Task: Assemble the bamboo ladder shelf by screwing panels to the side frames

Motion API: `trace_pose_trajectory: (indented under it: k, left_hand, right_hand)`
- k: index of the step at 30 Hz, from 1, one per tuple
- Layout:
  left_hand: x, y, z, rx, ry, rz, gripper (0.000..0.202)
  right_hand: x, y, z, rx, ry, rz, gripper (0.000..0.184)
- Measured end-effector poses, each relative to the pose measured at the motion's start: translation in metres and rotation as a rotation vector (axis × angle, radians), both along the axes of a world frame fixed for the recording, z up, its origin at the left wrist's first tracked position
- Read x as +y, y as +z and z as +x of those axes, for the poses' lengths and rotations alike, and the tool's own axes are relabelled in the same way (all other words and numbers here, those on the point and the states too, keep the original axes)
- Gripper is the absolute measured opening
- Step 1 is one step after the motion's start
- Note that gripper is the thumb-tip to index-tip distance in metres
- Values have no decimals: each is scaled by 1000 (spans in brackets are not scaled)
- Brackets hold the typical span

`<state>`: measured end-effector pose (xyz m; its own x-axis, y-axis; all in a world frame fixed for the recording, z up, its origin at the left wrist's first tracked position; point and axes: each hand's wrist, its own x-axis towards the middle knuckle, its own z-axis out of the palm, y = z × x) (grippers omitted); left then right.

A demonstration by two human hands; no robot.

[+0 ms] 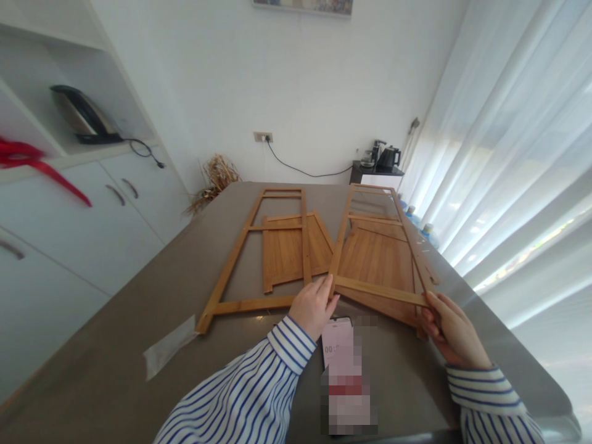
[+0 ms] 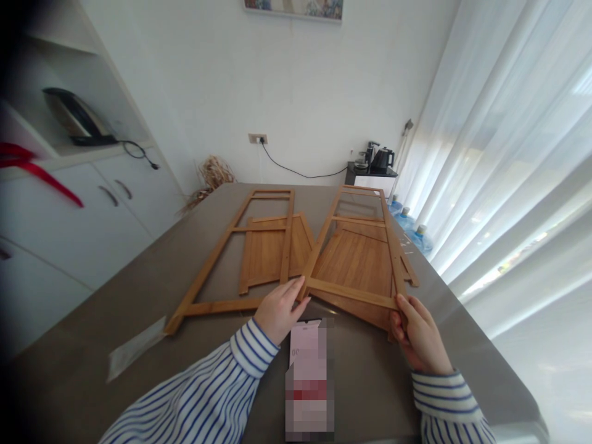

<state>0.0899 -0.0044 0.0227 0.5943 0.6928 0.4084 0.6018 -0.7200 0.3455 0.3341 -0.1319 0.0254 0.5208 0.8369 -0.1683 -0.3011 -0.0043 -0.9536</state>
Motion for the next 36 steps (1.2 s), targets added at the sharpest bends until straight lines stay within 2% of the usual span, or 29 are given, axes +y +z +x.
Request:
trace_pose_trajectory:
  k: [7, 13, 17, 22, 25, 27, 30, 33, 36]
  left_hand:
    - [2, 3, -3, 94, 98, 124, 39]
    - [7, -2, -7, 117, 134, 152, 39]
    - [15, -7, -9, 62, 165, 200, 35]
    - [23, -6, -12, -27, 191, 380, 32]
    - [26, -4, -14, -70, 191, 434, 30]
    - [27, -4, -16, -104, 195, 427, 30]
    - [27, -3, -18, -152, 209, 364, 32]
    - [27, -5, -20, -188, 220, 300, 34]
    - [28, -8, -20, -214, 224, 267, 34]
  right_hand:
    - [11, 21, -2, 25, 36, -48, 33]
    - [16, 29, -8, 76, 57, -39, 30]
    - [18, 33, -14, 99, 42, -6, 30]
    - [16, 33, -16, 59, 29, -2, 34]
    - [11, 21, 0, -125, 41, -84, 41]
    - [8, 7, 17, -471, -28, -215, 45]
    - [5, -14, 41, -965, -123, -549, 54]
    - [9, -27, 53, -1140, -75, -748, 64]
    - [17, -30, 56, -1189, -18, -788, 71]
